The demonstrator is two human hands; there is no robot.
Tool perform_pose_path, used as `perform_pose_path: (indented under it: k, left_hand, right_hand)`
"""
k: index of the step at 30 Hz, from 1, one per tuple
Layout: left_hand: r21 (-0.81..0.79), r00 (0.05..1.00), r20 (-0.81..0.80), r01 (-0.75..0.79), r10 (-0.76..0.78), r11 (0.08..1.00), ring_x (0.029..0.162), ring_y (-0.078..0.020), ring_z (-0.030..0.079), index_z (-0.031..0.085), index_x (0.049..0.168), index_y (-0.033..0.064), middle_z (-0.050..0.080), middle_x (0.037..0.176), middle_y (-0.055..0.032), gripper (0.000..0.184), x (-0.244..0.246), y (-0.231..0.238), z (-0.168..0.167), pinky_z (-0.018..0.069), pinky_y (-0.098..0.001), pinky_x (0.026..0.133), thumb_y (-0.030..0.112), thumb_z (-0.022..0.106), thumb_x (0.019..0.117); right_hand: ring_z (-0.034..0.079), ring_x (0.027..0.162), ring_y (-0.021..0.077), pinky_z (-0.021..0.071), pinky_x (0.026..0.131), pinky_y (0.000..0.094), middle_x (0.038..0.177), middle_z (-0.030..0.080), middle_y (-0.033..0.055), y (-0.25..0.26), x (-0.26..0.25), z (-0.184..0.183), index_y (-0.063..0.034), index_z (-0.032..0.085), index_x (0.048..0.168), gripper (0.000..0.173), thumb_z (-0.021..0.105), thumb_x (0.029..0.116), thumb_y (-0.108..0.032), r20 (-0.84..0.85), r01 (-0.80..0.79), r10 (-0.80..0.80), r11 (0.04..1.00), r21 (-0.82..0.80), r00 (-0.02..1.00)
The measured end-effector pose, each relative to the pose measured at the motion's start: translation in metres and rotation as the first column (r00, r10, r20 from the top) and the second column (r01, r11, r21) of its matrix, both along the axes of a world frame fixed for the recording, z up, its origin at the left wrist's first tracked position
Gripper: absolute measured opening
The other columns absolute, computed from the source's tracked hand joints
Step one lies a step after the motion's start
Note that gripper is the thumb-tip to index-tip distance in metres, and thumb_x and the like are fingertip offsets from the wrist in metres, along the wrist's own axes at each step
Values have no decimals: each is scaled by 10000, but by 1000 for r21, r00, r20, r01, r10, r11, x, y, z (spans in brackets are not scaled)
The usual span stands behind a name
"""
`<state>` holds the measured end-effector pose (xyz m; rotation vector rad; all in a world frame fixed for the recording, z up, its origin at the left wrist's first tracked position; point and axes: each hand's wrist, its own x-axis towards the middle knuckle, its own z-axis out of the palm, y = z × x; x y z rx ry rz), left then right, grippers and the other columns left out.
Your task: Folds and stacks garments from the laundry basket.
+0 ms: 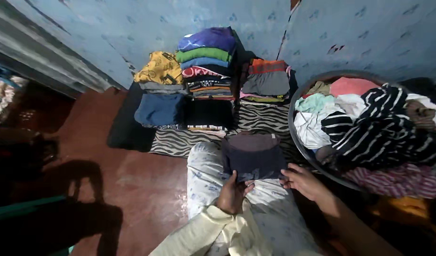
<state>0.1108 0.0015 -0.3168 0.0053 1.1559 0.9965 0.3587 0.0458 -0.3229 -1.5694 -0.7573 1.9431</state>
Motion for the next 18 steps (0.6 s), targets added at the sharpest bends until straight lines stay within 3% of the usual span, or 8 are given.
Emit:
perform_pose_path:
  k: [2,4,8,10,14,16,18]
  left_hand:
    - [9,993,-114,35,-34,999,910,-285,732,432,1385,3,702,1055,-190,430,-16,-7,-1,620,-413,805,332,330,1126]
    - [44,978,-208,5,4,999,866,-337,734,259,1482,75,678,1043,-225,425,-27,-8,-4,632,-457,753,254,386,1119]
    - [65,962,-274,9,9,998,804,-311,733,417,1314,11,689,988,-207,288,-37,1,-5,637,-435,721,213,430,1108]
    - [76,958,-284,-6,28,997,777,-289,727,476,1228,-15,688,958,-193,247,-39,7,-6,634,-420,700,196,425,1108]
    - [147,952,-286,-71,111,987,790,-228,716,477,1070,17,678,913,-126,135,-44,3,-9,629,-396,733,102,376,1102]
    - [117,956,-282,-49,81,992,806,-242,722,489,1122,-2,688,923,-139,210,-48,2,-12,629,-406,741,137,331,1113]
    - [44,972,-235,24,-13,999,858,-271,720,519,1230,-14,697,994,-163,408,-53,14,-12,622,-438,755,301,281,1127]
  right_hand:
    - [690,772,185,617,706,353,1011,641,101,2,0,-1,-15,496,1292,267,546,1053,-123,-26,8,-8,1000,10,1000]
    - [691,794,187,614,703,350,1062,643,106,6,-1,3,-31,470,1374,352,559,1054,-149,-34,4,-4,1000,7,999]
    - [684,801,186,604,681,347,1080,644,103,7,-2,4,-66,471,1403,379,563,1060,-198,-28,-25,25,1000,-15,999]
    - [685,778,175,603,674,334,1036,662,98,7,-3,4,-41,526,1343,317,555,1063,-185,-7,-24,24,1000,6,1000]
    - [691,784,178,608,675,329,1029,668,108,9,-2,4,-2,539,1310,284,558,1046,-106,11,34,-35,999,6,999]
    - [689,833,220,608,675,376,1106,637,135,13,-2,-1,-28,473,1383,361,544,1052,-155,4,85,-85,996,-38,996]
    - [674,954,265,599,728,429,1245,591,150,20,-4,-5,-99,395,1455,457,520,1068,-308,-32,72,-74,995,-64,997]
